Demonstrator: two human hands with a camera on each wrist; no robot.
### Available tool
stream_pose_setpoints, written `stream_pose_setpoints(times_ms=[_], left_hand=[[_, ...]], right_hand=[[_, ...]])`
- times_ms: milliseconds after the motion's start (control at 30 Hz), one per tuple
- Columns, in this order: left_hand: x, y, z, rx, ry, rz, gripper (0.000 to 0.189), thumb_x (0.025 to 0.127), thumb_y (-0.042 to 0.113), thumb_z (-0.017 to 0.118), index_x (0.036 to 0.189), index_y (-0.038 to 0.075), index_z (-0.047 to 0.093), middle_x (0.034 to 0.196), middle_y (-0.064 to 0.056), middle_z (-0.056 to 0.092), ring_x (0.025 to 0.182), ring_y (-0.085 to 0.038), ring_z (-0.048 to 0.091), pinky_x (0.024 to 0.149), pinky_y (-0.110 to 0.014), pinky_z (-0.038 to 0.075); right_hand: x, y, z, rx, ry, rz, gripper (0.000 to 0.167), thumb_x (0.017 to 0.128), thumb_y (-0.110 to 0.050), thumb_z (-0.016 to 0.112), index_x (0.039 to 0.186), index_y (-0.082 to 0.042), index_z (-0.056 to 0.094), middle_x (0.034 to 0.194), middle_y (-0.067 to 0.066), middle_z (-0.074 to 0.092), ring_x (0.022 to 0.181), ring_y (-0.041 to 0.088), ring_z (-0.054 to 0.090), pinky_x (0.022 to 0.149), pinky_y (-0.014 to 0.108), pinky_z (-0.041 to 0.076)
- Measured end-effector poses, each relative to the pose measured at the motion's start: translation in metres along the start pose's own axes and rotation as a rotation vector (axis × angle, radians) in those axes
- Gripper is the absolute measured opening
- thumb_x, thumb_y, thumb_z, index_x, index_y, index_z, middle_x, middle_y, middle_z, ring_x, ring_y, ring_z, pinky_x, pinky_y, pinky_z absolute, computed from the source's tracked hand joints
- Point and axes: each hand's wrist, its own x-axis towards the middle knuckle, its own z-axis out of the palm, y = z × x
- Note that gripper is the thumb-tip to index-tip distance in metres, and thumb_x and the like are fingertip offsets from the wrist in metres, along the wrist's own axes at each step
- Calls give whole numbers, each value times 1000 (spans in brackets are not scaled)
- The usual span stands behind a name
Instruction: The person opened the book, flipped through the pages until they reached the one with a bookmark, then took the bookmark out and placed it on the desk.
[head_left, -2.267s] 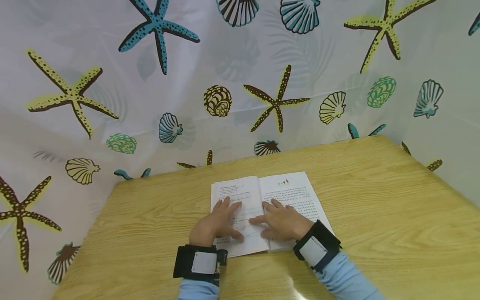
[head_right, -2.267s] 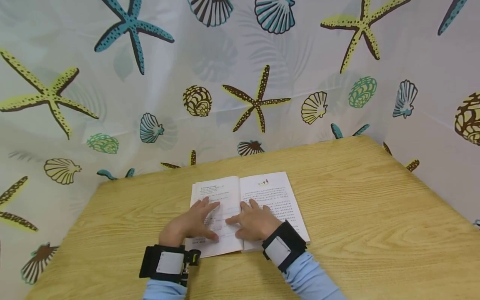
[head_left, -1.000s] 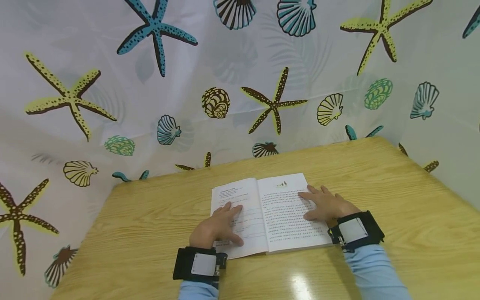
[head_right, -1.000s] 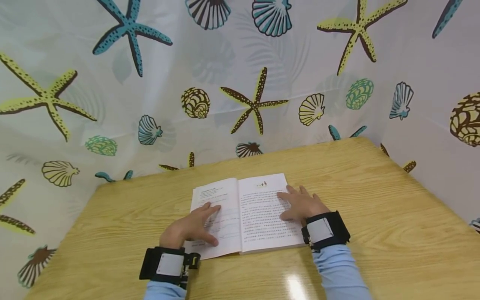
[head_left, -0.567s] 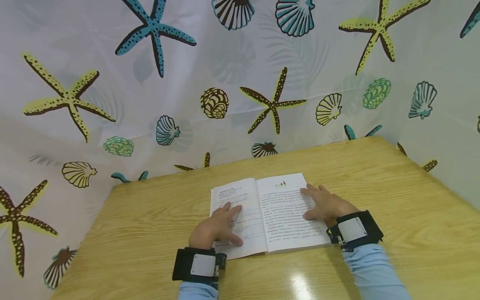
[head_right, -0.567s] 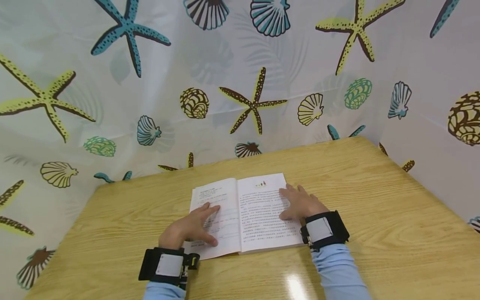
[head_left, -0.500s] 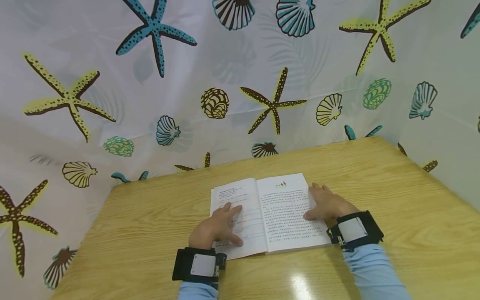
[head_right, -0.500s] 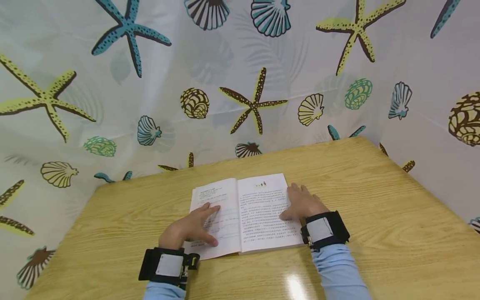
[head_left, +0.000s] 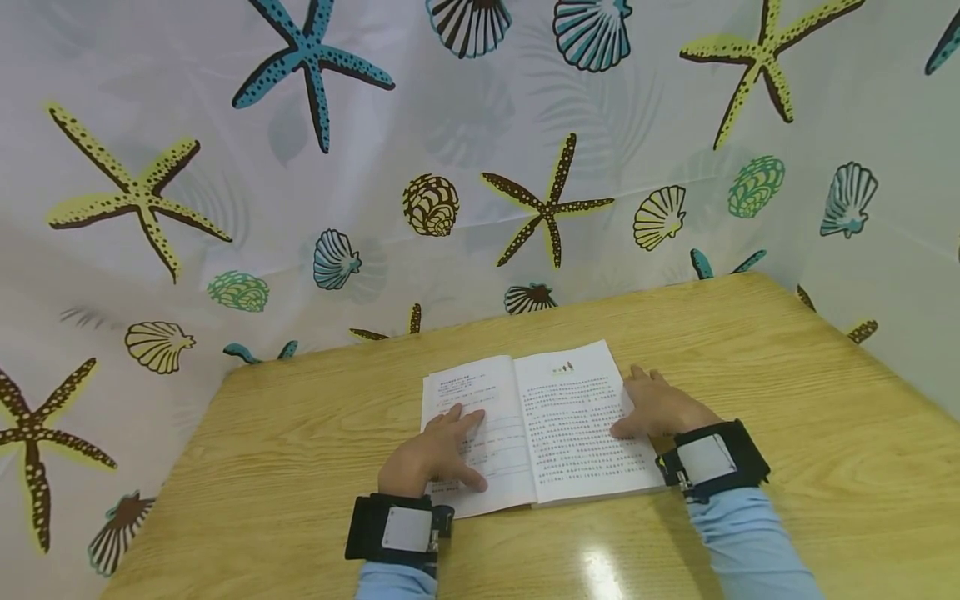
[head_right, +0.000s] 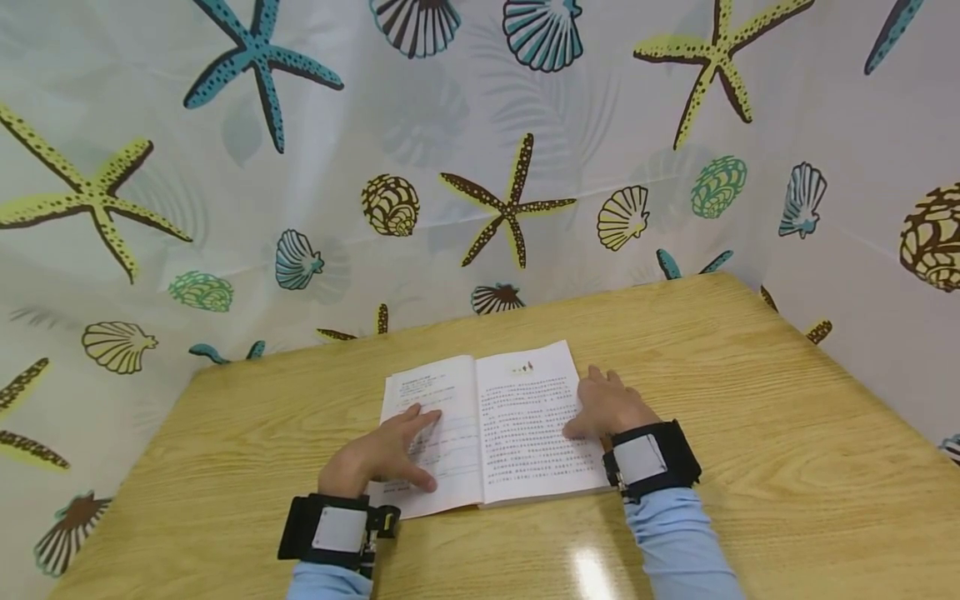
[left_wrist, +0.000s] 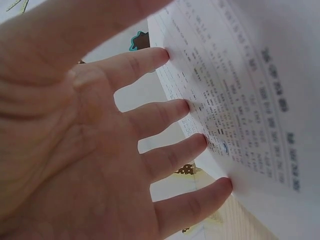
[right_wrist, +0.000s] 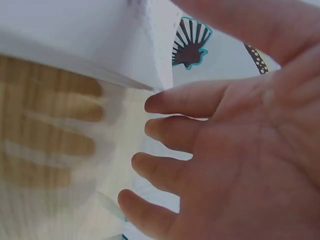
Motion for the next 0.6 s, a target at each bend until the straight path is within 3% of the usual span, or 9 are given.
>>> stream_pose_setpoints(times_ms=[100,167,233,300,400,600], left_hand=[[1,0,0,1,-1,6,94,71,16,94,153,13,47,163,-19,29,149,-43,25,113,-64,30],[1,0,0,2,-2,10,94,72,16,94,153,13,47,163,-19,28,149,-44,25,113,-64,30],[2,0,0,4,-4,14,94,72,17,93,153,13,47,163,-19,28,149,-44,24,113,-64,30],[1,0,-1,6,-6,18,94,72,17,93,153,13,46,163,-19,28,149,-44,25,113,-64,30],[1,0,-1,6,-8,17,94,73,17,93,153,13,46,163,-19,28,149,-44,25,113,-64,30],[1,1,-1,7,-11,8,94,72,17,93,153,13,46,163,-20,28,148,-45,25,112,-65,30]], right_hand=[[-3,2,-5,2,12,-52,77,84,-17,78,142,19,42,152,45,21,140,65,16,109,74,23],[-5,5,-9,38,27,-101,70,87,-14,76,141,17,45,146,44,35,135,61,34,107,71,32],[-7,8,-13,83,47,-154,54,89,-8,74,132,16,54,129,38,55,117,51,55,98,62,46],[-9,10,-15,136,71,-194,30,90,-1,71,115,13,62,103,25,66,91,35,66,82,48,57],[-10,10,-17,174,114,-218,3,90,6,67,90,6,64,77,9,61,64,18,59,59,32,55],[-9,8,-15,177,140,-222,10,90,7,66,82,3,65,70,5,59,55,14,56,52,26,51]])
